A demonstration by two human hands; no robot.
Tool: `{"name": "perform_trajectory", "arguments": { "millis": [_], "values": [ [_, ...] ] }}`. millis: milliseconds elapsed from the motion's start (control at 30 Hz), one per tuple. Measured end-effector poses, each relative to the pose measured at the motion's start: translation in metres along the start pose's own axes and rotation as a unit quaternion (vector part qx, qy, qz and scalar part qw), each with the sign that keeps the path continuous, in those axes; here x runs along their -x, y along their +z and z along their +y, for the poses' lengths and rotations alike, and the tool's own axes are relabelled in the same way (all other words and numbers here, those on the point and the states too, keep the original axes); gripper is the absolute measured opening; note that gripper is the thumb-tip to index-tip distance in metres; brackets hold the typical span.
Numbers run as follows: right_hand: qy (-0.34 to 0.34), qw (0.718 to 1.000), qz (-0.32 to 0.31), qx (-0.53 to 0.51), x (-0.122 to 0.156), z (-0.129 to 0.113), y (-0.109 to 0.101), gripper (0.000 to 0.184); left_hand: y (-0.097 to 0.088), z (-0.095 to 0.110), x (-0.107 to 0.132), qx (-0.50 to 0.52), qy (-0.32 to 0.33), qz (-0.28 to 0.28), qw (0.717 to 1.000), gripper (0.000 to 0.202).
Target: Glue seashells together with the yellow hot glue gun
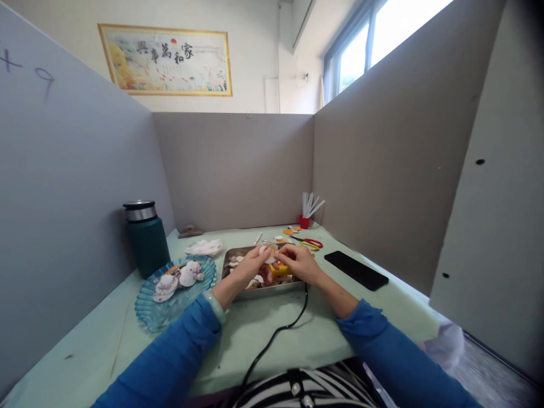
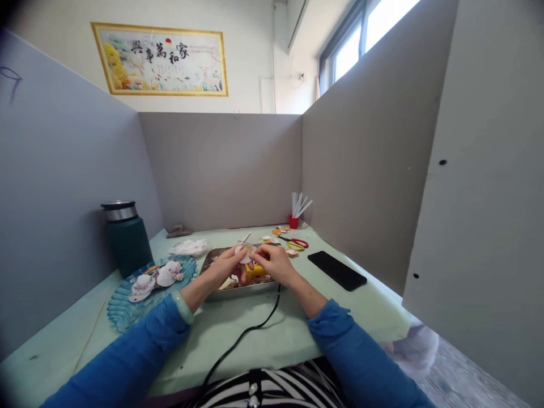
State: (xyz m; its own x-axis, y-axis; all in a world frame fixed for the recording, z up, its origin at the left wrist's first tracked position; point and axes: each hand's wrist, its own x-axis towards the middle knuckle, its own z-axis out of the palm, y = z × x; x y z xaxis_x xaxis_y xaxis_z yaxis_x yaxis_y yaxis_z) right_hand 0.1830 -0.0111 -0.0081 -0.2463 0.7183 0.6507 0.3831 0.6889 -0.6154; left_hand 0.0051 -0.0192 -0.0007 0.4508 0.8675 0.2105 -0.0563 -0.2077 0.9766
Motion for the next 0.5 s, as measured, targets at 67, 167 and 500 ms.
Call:
{"name": "perform_trajectory", "arguments": {
  "millis": [67, 167, 500],
  "values": [
    [0.003, 1.000, 0.004, 0.002, 0.000, 0.000, 0.000, 0.035, 0.001, 0.001, 0.002, -0.013, -0.002, -0.010, 1.000, 0.057],
    [0.007, 1.000, 0.006, 0.002, 0.000, 0.000, -0.001, 0.035, 0.001, 0.004, 0.003, -0.027, 0.001, -0.016, 0.999, 0.056],
    [0.031, 0.993, 0.040, -0.106, -0.001, 0.005, -0.012, 0.033, -0.002, 0.002, 0.000, -0.027, -0.001, 0.046, 0.999, 0.052]
  ]
}}
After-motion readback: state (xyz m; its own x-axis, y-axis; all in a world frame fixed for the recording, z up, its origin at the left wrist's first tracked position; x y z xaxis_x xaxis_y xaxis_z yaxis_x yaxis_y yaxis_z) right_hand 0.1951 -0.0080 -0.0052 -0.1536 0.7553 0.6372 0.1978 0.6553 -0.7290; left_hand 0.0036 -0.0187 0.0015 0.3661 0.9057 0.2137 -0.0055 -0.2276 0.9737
